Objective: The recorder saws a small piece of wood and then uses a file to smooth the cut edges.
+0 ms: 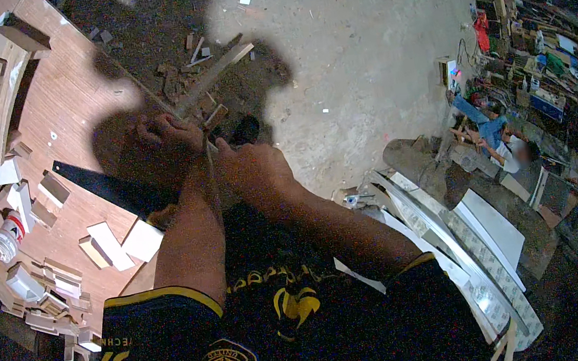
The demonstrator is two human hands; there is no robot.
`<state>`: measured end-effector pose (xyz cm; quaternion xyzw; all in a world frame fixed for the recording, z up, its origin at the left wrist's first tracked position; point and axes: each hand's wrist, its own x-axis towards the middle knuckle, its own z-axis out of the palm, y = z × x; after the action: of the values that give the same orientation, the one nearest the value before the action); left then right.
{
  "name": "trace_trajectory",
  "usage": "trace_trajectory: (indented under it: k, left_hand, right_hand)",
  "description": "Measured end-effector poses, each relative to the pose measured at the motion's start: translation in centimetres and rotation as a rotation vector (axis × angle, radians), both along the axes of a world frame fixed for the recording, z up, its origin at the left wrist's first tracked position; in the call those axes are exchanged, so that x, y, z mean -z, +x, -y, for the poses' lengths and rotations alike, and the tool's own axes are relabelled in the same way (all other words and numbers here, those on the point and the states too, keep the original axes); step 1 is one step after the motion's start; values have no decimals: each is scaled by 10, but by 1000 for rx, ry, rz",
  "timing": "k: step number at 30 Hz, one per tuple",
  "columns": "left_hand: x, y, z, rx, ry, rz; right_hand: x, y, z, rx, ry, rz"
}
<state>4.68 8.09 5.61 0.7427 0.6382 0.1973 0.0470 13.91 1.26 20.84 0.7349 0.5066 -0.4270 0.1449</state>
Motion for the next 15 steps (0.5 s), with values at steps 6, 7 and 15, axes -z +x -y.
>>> trace_trajectory:
  k: [6,7,15]
  left_hand:
    - [27,-5,13,-18,-66,31]
    - [37,-4,15,-25,-48,37]
    - [12,5,10,-20,-116,126]
  right_hand:
    - [9,-9,1,46,48,40]
    - [-7,-2,-6,32,-34,28]
    - [2,2,-10,46,6,11]
